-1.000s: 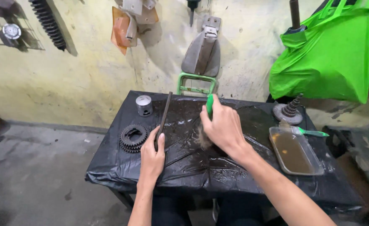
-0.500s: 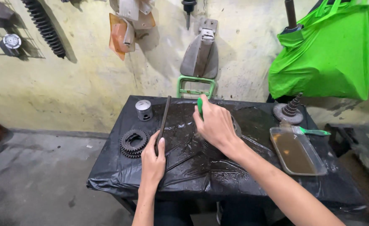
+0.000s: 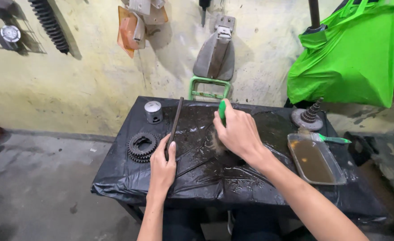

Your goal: Cleaning a motorcycle engine cylinder using a brush and cleaning liquid

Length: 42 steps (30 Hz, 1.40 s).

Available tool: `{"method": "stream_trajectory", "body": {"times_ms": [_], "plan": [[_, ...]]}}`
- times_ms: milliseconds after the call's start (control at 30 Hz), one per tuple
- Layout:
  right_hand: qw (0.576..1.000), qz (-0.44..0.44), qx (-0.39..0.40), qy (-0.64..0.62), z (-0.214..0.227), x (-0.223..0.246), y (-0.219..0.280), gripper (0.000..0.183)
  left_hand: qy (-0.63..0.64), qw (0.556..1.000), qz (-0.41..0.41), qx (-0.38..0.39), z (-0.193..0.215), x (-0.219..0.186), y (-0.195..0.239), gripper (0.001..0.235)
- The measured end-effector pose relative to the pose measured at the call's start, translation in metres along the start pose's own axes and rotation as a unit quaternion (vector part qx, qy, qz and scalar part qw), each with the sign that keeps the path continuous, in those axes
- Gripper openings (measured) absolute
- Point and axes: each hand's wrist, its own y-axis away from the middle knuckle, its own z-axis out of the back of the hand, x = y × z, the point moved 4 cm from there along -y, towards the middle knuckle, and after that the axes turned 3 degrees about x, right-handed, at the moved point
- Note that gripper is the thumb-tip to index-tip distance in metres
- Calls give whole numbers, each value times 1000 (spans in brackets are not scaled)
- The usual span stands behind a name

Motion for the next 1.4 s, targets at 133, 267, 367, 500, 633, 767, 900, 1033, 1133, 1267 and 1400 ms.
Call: {"method": "stream_trajectory", "body": {"times_ms": [133,267,367,500,633,767,900,1033,1133,1267,1400], "plan": [[1000,16,3,-4,9,6,7,41,-5,1000,-8,2,-1,2,2,45],[990,130,-46,-17,10,21,17,23,-16,1000,-4,6,-2,10,-3,44],[985,165,-42,-43,20,8,43,16,-13,1000,-3,7,-1,12,-2,43],[985,167,-33,-21,59,-16,84,12,-5,1000,-11,-7,-1,5,-1,42],[984,134,-50,108,79,-49,91,13,0,1000,-20,-3,-2,4,0,43],[986,67,-114,-104,71,-24,84,8,-20,1000,-2,-7,-4,14,-6,43],[969,23,-156,-192,27,-24,88,7,-31,1000,4,1,-2,12,-2,44],[965,-30,-199,-168,37,-58,125,8,-32,999,19,2,-2,14,-3,43],[954,-65,-276,-99,50,-88,145,6,-41,999,12,-7,-1,16,-3,44],[941,-84,-312,-96,55,-76,153,11,-50,999,3,-1,-5,27,-1,43],[932,-66,-268,-235,25,-26,130,13,-52,999,2,-8,-7,26,-3,41]]}}
